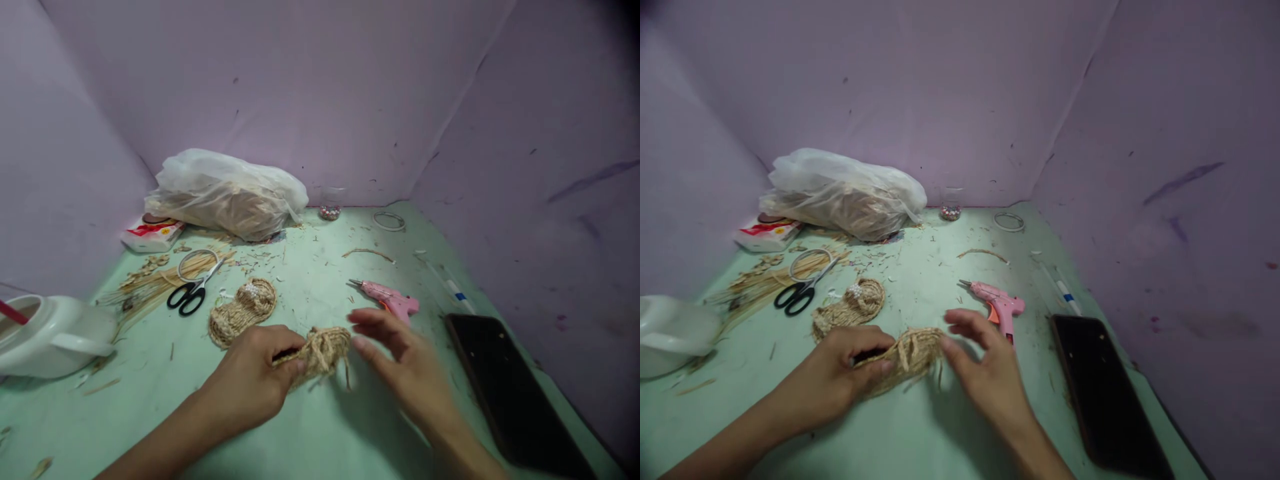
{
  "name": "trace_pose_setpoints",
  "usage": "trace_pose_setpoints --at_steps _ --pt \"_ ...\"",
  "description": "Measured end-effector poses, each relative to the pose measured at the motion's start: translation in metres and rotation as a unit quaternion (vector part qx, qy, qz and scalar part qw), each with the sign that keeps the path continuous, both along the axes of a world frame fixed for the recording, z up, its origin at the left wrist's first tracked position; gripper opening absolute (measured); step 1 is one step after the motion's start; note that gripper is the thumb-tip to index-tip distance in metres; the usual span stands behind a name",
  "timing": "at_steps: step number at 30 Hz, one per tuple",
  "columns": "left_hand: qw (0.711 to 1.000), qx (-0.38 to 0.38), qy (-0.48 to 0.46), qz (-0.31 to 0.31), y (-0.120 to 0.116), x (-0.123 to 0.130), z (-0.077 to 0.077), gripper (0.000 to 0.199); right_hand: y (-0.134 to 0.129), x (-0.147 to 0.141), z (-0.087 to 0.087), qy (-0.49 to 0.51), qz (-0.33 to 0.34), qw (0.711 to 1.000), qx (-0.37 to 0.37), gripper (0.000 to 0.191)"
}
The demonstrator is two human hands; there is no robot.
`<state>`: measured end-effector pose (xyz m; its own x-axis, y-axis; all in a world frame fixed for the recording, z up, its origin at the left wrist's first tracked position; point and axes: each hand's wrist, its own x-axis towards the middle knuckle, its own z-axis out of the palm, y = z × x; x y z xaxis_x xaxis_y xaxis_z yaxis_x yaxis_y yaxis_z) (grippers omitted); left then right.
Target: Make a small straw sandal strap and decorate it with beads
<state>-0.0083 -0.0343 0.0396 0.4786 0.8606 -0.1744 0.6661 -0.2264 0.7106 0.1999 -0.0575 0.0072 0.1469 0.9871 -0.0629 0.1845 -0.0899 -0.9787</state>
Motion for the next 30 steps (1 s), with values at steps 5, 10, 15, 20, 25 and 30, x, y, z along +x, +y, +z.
trace_pose_setpoints --at_steps 5,10,15,20,25,30 --pt "0.998 0.061 0.019 0.017 0.002 -0.002 0.0 0.022 0.007 0.052 0.012 -0.398 -0.15 0.886 -0.185 0.042" --pt "0.998 0.065 0.019 0.01 0.003 -0.004 -0.004 0.022 0.018 0.065 -0.005 -0.414 -0.054 0.875 -0.247 0.038" --pt "0.997 0.068 0.012 0.016 0.005 -0.005 -0.005 0.019 0.022 0.057 -0.017 -0.241 -0.117 0.939 -0.214 0.015" --pt "0.996 0.082 0.014 0.019 0.008 -0.008 -0.005 0.018 0.012 0.051 -0.012 -0.013 -0.062 0.989 -0.133 0.019" --pt "0.995 0.094 0.028 0.015 0.009 -0.01 -0.003 0.019 -0.003 0.05 0.003 0.093 0.017 0.995 -0.02 0.034" --pt "0.993 0.112 0.035 0.015 0.01 -0.011 -0.002 0.02 -0.014 0.049 0.013 -0.014 0.035 0.998 0.041 0.023"
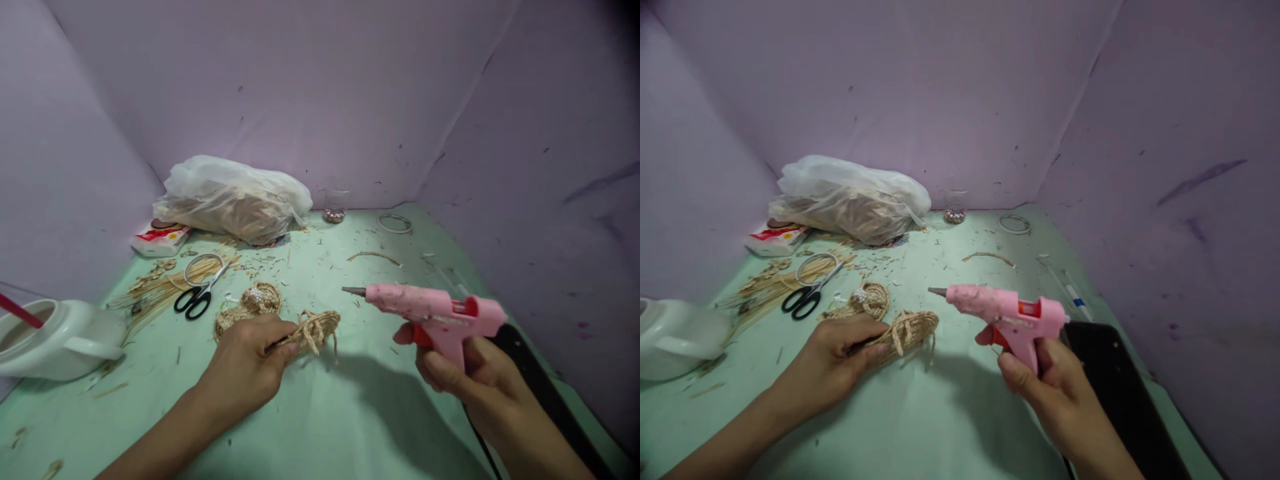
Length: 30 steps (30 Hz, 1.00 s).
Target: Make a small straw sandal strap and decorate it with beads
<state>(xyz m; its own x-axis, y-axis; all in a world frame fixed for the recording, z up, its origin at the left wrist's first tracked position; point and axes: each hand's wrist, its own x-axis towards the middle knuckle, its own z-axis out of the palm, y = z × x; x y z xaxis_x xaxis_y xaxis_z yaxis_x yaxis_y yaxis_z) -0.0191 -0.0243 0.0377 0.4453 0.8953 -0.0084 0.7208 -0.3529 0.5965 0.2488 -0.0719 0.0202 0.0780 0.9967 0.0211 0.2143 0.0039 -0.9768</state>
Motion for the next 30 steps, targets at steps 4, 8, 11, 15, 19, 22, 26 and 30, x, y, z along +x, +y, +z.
trace_pose_setpoints --at_steps 4,8,11,15,19,22,26,30 --pt "1.0 0.029 -0.008 0.004 -0.002 -0.001 0.0 0.02 -0.003 -0.002 -0.001 -0.087 0.059 0.994 0.029 0.017" --pt "0.999 0.053 0.001 0.009 -0.003 -0.001 0.001 0.021 -0.003 -0.002 -0.002 -0.118 0.079 0.989 0.04 0.016" --pt "0.998 0.056 0.002 0.012 -0.004 -0.001 0.0 0.02 -0.004 -0.002 -0.003 -0.135 0.072 0.987 0.043 0.014" --pt "0.998 0.055 -0.001 0.009 -0.003 -0.001 0.0 0.021 -0.006 -0.001 -0.009 -0.122 0.064 0.99 0.032 0.016" --pt "0.999 0.041 0.001 0.002 -0.003 -0.002 -0.001 0.021 -0.009 -0.001 -0.018 -0.117 0.057 0.991 0.007 0.02" --pt "0.999 0.042 0.001 0.002 -0.004 -0.002 -0.001 0.02 -0.009 -0.001 -0.021 -0.118 0.042 0.992 0.001 0.023" --pt "0.999 0.044 0.001 0.008 -0.005 -0.001 0.0 0.02 -0.011 -0.001 -0.023 -0.119 0.04 0.992 -0.006 0.021" --pt "0.999 0.036 0.005 0.007 -0.005 -0.001 0.001 0.02 -0.012 -0.002 -0.023 -0.115 0.039 0.992 -0.012 0.019"
